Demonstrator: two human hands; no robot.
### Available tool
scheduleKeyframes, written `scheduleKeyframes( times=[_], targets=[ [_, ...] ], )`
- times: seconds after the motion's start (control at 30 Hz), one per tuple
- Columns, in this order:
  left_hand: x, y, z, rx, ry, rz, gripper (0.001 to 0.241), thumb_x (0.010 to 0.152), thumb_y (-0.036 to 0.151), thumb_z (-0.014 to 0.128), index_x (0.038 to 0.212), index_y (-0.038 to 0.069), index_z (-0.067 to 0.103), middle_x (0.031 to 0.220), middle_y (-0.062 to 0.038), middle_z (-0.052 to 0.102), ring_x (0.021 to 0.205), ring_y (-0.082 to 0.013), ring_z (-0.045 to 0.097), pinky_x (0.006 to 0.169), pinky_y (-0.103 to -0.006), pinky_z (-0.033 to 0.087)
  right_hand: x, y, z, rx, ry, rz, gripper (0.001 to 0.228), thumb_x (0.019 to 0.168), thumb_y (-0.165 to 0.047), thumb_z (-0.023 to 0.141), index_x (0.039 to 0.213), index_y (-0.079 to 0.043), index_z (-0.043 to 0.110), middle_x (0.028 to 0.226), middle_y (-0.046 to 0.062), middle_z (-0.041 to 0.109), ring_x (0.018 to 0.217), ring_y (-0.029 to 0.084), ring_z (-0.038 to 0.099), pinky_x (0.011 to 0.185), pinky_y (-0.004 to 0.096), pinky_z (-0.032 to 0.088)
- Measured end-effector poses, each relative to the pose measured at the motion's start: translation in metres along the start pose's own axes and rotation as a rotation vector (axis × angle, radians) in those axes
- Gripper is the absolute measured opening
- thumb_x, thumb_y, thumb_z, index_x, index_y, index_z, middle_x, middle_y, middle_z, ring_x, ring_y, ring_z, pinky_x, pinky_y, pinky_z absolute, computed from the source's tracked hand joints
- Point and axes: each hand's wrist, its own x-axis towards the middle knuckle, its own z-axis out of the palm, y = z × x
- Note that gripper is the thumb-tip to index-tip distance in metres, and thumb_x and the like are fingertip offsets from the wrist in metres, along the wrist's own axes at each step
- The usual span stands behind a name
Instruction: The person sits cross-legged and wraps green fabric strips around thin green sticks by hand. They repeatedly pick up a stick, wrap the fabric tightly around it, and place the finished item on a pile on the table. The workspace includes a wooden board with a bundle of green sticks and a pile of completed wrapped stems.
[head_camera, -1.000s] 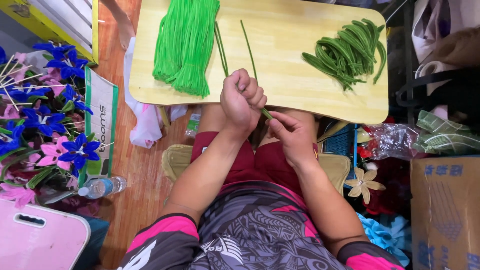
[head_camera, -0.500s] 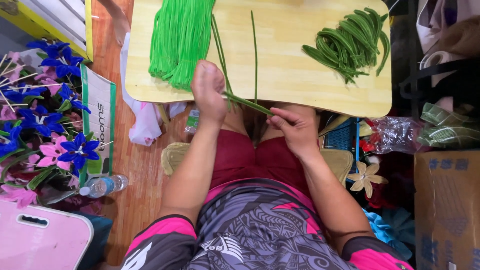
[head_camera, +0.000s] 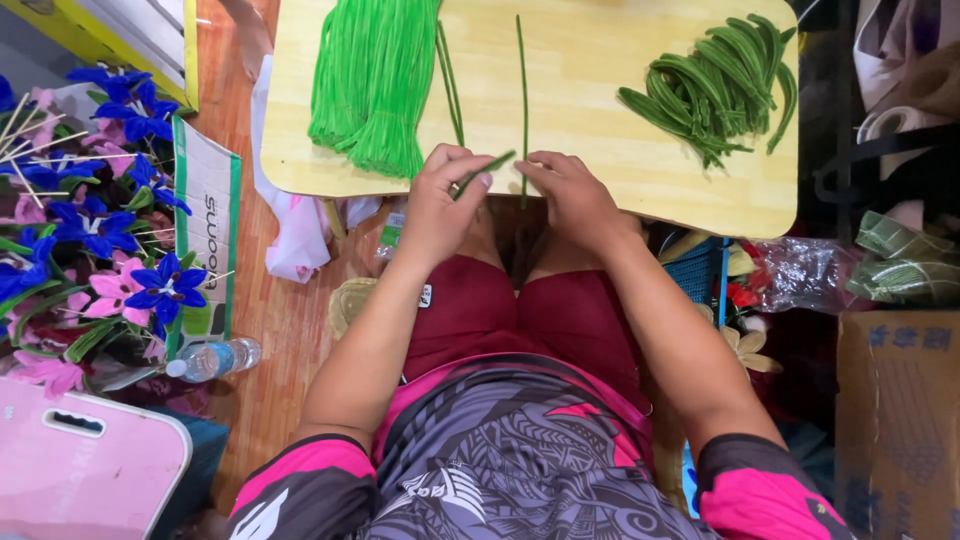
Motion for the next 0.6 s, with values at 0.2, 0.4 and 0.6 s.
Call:
scheduleKeyframes(
  times=[0.2, 0.4, 0.6],
  targets=[
    [0.000, 0.004, 0.003, -0.391, 0.067, -0.208, 0.018, 0.096, 0.008, 0.068, 0.114, 0.008, 0.066, 0.094, -0.002, 0.060, 0.083, -0.0115, 0.069, 0.063, -0.0282, 0.063, 0.008, 0.030, 0.017, -0.245, -0.087, -0.117, 0.014, 0.101, -0.016, 0.063, 0.107, -0.016, 0.075, 0.123, -0.001, 0.071, 0.120, 0.025, 0.064, 0.090, 0.040, 0.059],
    [0.003, 0.009, 0.017, -0.520, 0.081, -0.179, 0.014, 0.095, 0.003, 0.065, 0.105, 0.004, 0.056, 0.094, -0.006, 0.058, 0.083, -0.0168, 0.072, 0.067, -0.0278, 0.065, 0.000, 0.021, 0.006, -0.184, 0.351, -0.400, 0.007, 0.102, -0.022, 0.068, 0.102, -0.015, 0.067, 0.112, -0.001, 0.067, 0.105, 0.025, 0.063, 0.080, 0.038, 0.051],
    [0.002, 0.019, 0.042, -0.565, 0.036, -0.100, 0.013, 0.095, 0.001, 0.062, 0.106, 0.002, 0.056, 0.097, -0.008, 0.053, 0.082, -0.0190, 0.071, 0.071, -0.0329, 0.065, -0.032, -0.079, -0.083, 0.189, 0.810, -0.447, 0.006, 0.096, -0.005, 0.073, 0.101, -0.002, 0.076, 0.092, 0.007, 0.073, 0.075, 0.027, 0.065, 0.071, 0.038, 0.057]
  ],
)
